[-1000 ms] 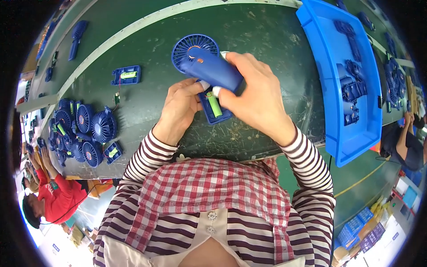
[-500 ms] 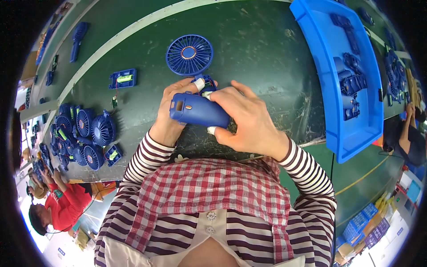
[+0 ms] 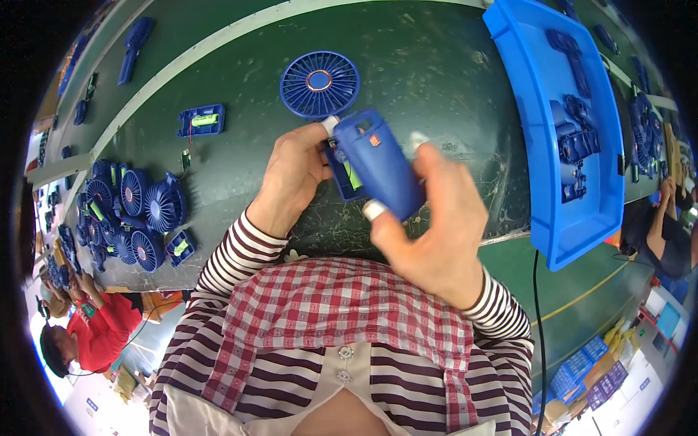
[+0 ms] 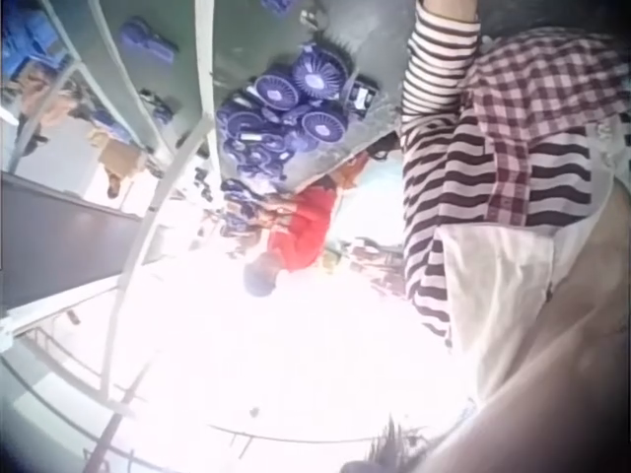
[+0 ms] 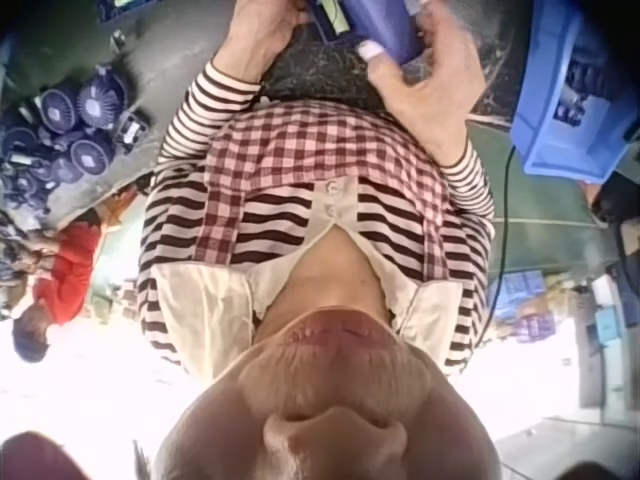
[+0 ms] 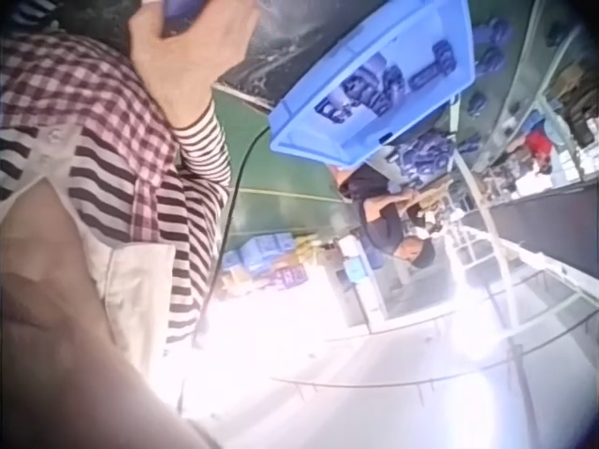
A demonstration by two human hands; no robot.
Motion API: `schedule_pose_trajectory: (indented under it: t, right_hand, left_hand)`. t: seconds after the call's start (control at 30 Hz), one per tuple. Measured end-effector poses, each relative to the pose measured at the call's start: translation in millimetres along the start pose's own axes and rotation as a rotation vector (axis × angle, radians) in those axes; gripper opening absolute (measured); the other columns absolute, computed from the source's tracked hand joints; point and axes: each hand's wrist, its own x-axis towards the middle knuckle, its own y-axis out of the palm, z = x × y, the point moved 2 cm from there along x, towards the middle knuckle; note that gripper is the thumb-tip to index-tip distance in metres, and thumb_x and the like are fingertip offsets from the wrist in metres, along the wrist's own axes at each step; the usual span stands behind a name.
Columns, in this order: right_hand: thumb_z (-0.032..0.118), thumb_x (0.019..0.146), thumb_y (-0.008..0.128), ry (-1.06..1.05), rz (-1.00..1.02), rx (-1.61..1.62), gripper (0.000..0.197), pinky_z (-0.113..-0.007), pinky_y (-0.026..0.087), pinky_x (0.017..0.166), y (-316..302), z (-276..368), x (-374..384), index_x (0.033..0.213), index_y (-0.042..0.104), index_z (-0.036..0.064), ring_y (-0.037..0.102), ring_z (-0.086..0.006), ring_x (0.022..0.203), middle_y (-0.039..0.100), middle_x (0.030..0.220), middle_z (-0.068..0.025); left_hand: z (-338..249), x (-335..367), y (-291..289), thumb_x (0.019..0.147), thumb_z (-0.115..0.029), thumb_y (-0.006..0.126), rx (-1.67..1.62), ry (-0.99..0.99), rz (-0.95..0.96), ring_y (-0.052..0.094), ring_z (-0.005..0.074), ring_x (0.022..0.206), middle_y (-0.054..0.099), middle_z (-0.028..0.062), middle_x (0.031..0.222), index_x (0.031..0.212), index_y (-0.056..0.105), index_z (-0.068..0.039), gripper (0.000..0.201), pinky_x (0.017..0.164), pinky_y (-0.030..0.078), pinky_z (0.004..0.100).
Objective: The person assembles portable electric fans by fitting circuit boards and wires into handle casings, snapping on plastic back covers by hand, and pressing the power buttons to test them.
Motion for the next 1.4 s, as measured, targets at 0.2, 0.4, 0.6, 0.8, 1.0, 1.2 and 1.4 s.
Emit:
schedule_pose_trajectory:
  t: [0.2,0.4,0.6,0.8,1.0,1.2,1.4]
  right_hand:
    - [0.012,0.058,0.069,-0.270,0.022,-0.188,0.057,-0.037,0.045,0.061,33.4,18.9,5.8,0.109,0.050,-0.0044,0.053,-0.0295,0.071,0.054,0.084,-0.0149]
    - [0.013,0.058,0.069,-0.190,0.021,-0.291,0.055,-0.037,0.047,0.058,49.6,14.3,16.3,0.107,0.052,-0.0024,0.055,-0.0287,0.071,0.053,0.082,-0.0131]
    - [0.013,0.059,0.070,-0.168,0.011,-0.286,0.053,-0.038,0.048,0.057,53.0,7.3,20.8,0.107,0.053,-0.0013,0.056,-0.0284,0.070,0.054,0.082,-0.0122]
    - [0.014,0.059,0.070,-0.164,0.040,-0.284,0.051,-0.037,0.048,0.056,54.3,5.8,21.9,0.106,0.055,-0.0009,0.056,-0.0276,0.069,0.053,0.081,-0.0116]
    - [0.015,0.060,0.070,-0.151,0.072,-0.308,0.052,-0.037,0.048,0.056,54.8,4.2,22.2,0.106,0.055,-0.0012,0.057,-0.0271,0.069,0.052,0.082,-0.0113]
    - [0.017,0.060,0.071,-0.147,0.107,-0.316,0.052,-0.036,0.048,0.055,54.6,4.7,24.1,0.106,0.055,-0.0009,0.058,-0.0267,0.069,0.053,0.082,-0.0106]
    - [0.018,0.061,0.071,-0.204,0.078,-0.321,0.049,-0.037,0.048,0.057,54.6,3.2,26.5,0.104,0.057,-0.0002,0.058,-0.0264,0.069,0.053,0.083,-0.0100]
  left_hand:
    - [9.0,7.5,-3.5,0.089,-0.039,0.048,-0.246,-0.051,-0.046,0.057,0.0155,0.066,0.060,0.0076,0.076,0.091,0.057,-0.001,0.039,0.058,0.044,0.0299]
    - [1.1,0.0,1.7,0.091,-0.043,0.042,-0.208,-0.052,-0.008,0.059,0.0226,0.085,0.059,0.0136,0.096,0.105,0.051,0.002,0.048,0.074,0.049,0.0384]
    - [-3.1,-2.4,3.2,0.091,-0.045,0.038,-0.158,-0.046,0.050,0.059,0.0243,0.087,0.058,0.0141,0.100,0.107,0.050,0.001,0.050,0.075,0.050,0.0399]
    - [-2.0,-1.1,2.4,0.091,-0.045,0.038,-0.169,-0.053,0.055,0.059,0.0240,0.087,0.058,0.0139,0.100,0.106,0.051,0.001,0.050,0.073,0.050,0.0380]
    - [-1.8,-2.8,4.5,0.090,-0.045,0.044,-0.149,-0.050,0.035,0.058,0.0225,0.083,0.058,0.0133,0.096,0.104,0.051,0.001,0.049,0.070,0.049,0.0370]
    - [-3.3,-1.0,3.2,0.090,-0.040,0.048,-0.127,-0.061,0.030,0.059,0.0217,0.083,0.059,0.0126,0.095,0.103,0.052,0.002,0.044,0.072,0.049,0.0375]
    - [-1.7,0.0,2.2,0.088,-0.024,0.055,-0.017,-0.036,0.013,0.062,0.0201,0.075,0.061,0.0117,0.089,0.099,0.056,0.004,0.030,0.067,0.053,0.0342]
